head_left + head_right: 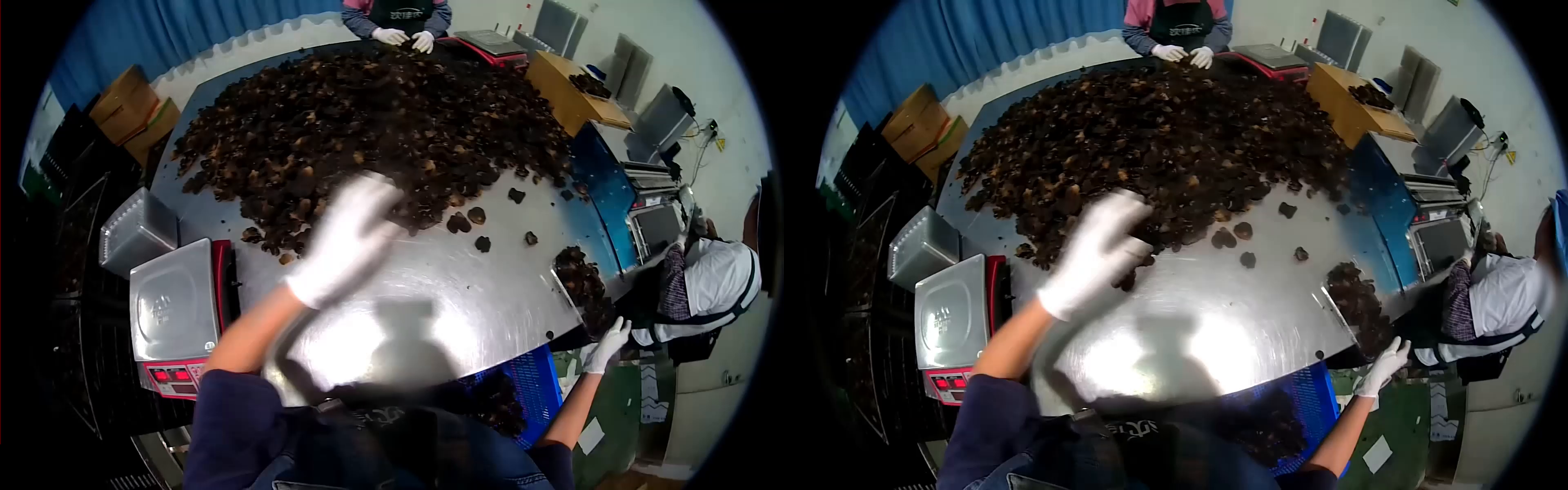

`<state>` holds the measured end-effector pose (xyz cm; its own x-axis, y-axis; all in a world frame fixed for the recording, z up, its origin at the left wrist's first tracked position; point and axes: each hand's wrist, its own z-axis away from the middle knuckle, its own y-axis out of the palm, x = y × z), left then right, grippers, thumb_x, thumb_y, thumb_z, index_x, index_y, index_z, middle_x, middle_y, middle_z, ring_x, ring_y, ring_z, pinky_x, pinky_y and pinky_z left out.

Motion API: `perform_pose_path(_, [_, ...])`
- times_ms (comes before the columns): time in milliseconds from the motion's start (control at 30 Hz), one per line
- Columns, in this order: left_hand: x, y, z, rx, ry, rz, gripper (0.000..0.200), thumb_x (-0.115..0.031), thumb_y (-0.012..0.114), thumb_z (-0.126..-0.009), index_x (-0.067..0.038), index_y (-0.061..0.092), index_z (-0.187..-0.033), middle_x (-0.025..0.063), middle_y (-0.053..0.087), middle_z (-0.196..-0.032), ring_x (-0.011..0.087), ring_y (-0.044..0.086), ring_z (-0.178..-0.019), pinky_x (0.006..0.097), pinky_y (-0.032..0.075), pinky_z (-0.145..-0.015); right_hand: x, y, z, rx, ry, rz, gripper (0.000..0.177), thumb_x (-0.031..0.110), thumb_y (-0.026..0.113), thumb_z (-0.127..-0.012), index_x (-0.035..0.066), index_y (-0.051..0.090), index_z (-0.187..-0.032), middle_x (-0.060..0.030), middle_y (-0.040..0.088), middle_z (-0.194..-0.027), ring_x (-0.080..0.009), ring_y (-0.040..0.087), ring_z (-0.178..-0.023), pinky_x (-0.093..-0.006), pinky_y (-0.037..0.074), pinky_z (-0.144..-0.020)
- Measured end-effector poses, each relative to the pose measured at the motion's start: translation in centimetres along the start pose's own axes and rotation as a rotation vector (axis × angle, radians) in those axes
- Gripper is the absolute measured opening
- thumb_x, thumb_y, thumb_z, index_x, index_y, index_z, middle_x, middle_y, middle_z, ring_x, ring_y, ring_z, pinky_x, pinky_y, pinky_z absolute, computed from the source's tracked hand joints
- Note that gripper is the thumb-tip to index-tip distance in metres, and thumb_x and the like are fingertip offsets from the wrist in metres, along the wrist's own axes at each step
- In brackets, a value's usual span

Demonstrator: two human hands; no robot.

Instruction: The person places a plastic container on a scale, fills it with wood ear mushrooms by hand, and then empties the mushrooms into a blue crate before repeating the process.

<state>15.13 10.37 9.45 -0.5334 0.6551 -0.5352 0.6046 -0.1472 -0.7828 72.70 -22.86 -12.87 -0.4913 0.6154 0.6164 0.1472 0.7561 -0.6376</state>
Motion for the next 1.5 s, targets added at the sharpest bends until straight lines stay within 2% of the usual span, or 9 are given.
perform_pose_path(33, [2.5, -4.6, 1.2, -0.154, -0.218, 0.172, 0.045, -0.01, 0.061, -0.093, -0.009, 0.055, -0.137, 0.0177, 0.039, -0.151, 0.0333, 0.043, -0.136, 0.0419, 0.034, -0.116, 6.0, -2.0, 1.9, -0.162, 0.004, 0.069, 0.044, 0.021, 0.055, -0.1, -0.008, 0.051, -0.133, -0.0233, 0.058, -0.13, -0.0344, 0.054, -0.121, -0.0416, 0.042, -0.105])
perform_pose_path(133, [20.1, -16.2, 8.1, -0.638, -0.273, -0.569, 0.045, -0.006, 0.062, -0.09, -0.003, 0.055, -0.134, 0.019, 0.053, -0.139, 0.0322, 0.048, -0.132, 0.0392, 0.04, -0.111, 22.2, -1.9, 8.5, 0.048, -0.263, -0.216, 0.042, 0.009, 0.058, -0.096, -0.004, 0.049, -0.135, -0.0204, 0.052, -0.135, -0.0324, 0.047, -0.128, -0.0406, 0.035, -0.111])
perform_pose_path(300, [35.2, -28.2, 21.4, -0.042, -0.937, -0.784, 0.038, 0.0, 0.053, -0.086, -0.005, 0.067, -0.121, 0.0218, 0.065, -0.121, 0.0369, 0.059, -0.117, 0.0418, 0.047, -0.101, 37.5, 8.0, 15.8, 0.497, -0.595, -0.351, 0.055, 0.014, 0.064, -0.088, 0.003, 0.049, -0.14, -0.0242, 0.045, -0.144, -0.0384, 0.041, -0.135, -0.043, 0.032, -0.113])
perform_pose_path(467, [33.9, -28.9, 22.8, -0.156, -0.697, -0.713, 0.033, 0.0, 0.054, -0.082, -0.004, 0.073, -0.108, 0.02, 0.071, -0.104, 0.036, 0.066, -0.104, 0.0413, 0.051, -0.092, 50.3, 14.1, 23.2, 0.61, -0.773, -0.423, 0.065, 0.031, 0.07, -0.086, 0.007, 0.047, -0.142, -0.0294, 0.036, -0.149, -0.0467, 0.037, -0.135, -0.0488, 0.036, -0.11])
perform_pose_path(667, [32.6, -30.9, 20.5, -0.032, -0.698, -0.644, 0.021, 0.004, 0.057, -0.078, 0.0, 0.076, -0.085, 0.0157, 0.072, -0.079, 0.0234, 0.07, -0.075, 0.0322, 0.053, -0.073, 47.6, 11.2, 32.5, 0.689, -1.051, -0.264, 0.054, 0.025, 0.07, -0.083, 0.014, 0.056, -0.134, -0.0219, 0.04, -0.148, -0.0376, 0.037, -0.137, -0.0513, 0.028, -0.109])
perform_pose_path(833, [34.0, -32.3, 20.8, 0.048, -0.576, -0.654, 0.022, 0.009, 0.061, -0.072, -0.001, 0.076, -0.085, 0.0169, 0.072, -0.081, 0.0278, 0.07, -0.074, 0.0336, 0.054, -0.072, 42.1, 4.8, 31.9, 0.963, -0.897, -0.255, 0.043, 0.016, 0.064, -0.087, 0.011, 0.061, -0.13, -0.0224, 0.043, -0.146, -0.041, 0.044, -0.132, -0.0492, 0.035, -0.107])
perform_pose_path(1033, [32.4, -32.8, 20.8, -0.005, -0.607, -0.548, 0.019, 0.002, 0.066, -0.073, -0.002, 0.075, -0.089, 0.0168, 0.071, -0.087, 0.0337, 0.068, -0.08, 0.0358, 0.053, -0.075, 42.4, 3.5, 28.2, 0.838, -0.587, -0.454, 0.024, -0.005, 0.057, -0.09, 0.001, 0.066, -0.112, -0.0181, 0.06, -0.125, -0.0327, 0.059, -0.115, -0.0364, 0.046, -0.1])
perform_pose_path(1300, [33.4, -32.1, 21.5, 0.067, -0.518, -0.739, 0.019, -0.001, 0.064, -0.077, -0.004, 0.075, -0.092, 0.0173, 0.071, -0.088, 0.0359, 0.067, -0.082, 0.0391, 0.052, -0.078, 53.9, 11.6, 28.4, 0.759, -0.968, -0.319, 0.048, 0.024, 0.067, -0.087, 0.011, 0.057, -0.132, -0.0188, 0.051, -0.14, -0.0345, 0.047, -0.13, -0.0449, 0.037, -0.106])
perform_pose_path(1500, [32.7, -32.0, 21.1, 0.008, -0.672, -0.561, 0.016, -0.003, 0.066, -0.076, -0.004, 0.076, -0.089, 0.0183, 0.07, -0.088, 0.0341, 0.068, -0.082, 0.0367, 0.053, -0.079, 50.1, 9.8, 32.7, 0.9, -1.328, 0.011, 0.071, 0.037, 0.069, -0.082, 0.017, 0.044, -0.146, -0.014, 0.037, -0.153, -0.0325, 0.031, -0.143, -0.0557, 0.023, -0.115])
